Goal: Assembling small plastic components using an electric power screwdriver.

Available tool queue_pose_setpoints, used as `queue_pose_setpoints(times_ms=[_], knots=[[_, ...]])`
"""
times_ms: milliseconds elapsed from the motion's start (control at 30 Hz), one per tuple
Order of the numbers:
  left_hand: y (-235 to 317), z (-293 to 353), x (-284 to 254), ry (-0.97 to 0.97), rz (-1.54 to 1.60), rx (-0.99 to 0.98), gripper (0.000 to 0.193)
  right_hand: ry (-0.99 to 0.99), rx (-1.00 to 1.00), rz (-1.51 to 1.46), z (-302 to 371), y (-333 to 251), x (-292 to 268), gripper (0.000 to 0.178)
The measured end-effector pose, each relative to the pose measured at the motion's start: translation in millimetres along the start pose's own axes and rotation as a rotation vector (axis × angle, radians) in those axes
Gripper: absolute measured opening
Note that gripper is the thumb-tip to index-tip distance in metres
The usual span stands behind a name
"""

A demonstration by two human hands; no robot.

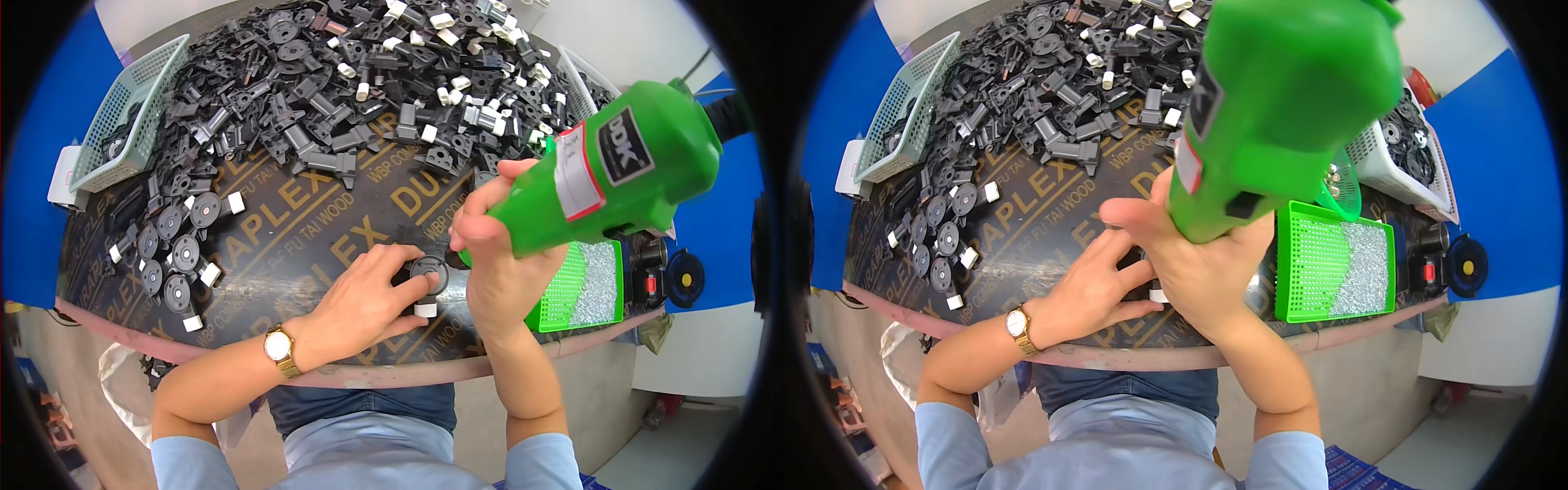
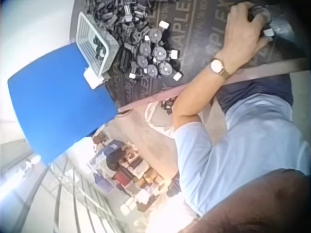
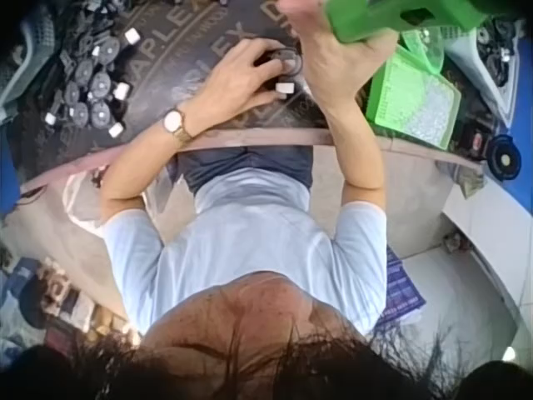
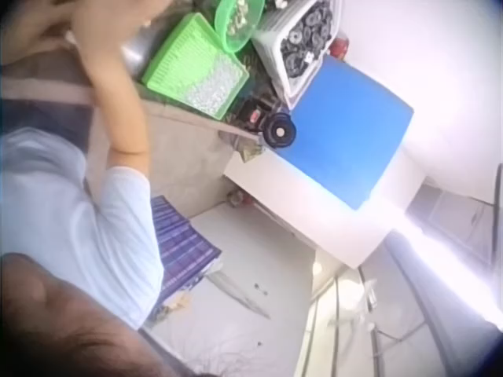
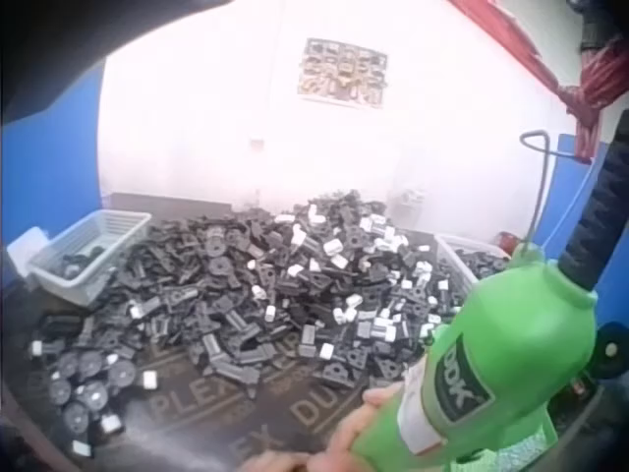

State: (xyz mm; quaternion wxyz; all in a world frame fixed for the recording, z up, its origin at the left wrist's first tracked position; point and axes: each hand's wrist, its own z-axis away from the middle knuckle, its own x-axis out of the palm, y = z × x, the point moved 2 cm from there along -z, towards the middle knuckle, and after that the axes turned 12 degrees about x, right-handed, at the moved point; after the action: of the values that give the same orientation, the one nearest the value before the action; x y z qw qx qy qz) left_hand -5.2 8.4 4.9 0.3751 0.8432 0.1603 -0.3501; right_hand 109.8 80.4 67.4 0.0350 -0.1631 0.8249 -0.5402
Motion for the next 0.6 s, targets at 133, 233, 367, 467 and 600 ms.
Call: queue_pose_setpoints(times_ms=[133,233,367,467,600], knots=[[2,-3,-1,-0.012,-0.059,0.01,0.047,0.012,-0.003,0.05,-4,-4,-3,0.055],[-2,-3,-5,-0.009,-0.113,-0.011,0.046,0.044,0.051,-0.047,-6,-22,-21,0.065],[-6,-1,-7,0.03,-0.133,-0.062,0.045,0.139,0.027,-0.077,7,-50,-89,0.08],[-6,-6,-3,0.02,-0.11,-0.048,0.048,0.322,-0.014,0.146,21,-54,-138,0.079],[-11,-6,-2,0.0,-0.097,-0.026,0.054,0.4,-0.076,0.228,27,-38,-156,0.08]])
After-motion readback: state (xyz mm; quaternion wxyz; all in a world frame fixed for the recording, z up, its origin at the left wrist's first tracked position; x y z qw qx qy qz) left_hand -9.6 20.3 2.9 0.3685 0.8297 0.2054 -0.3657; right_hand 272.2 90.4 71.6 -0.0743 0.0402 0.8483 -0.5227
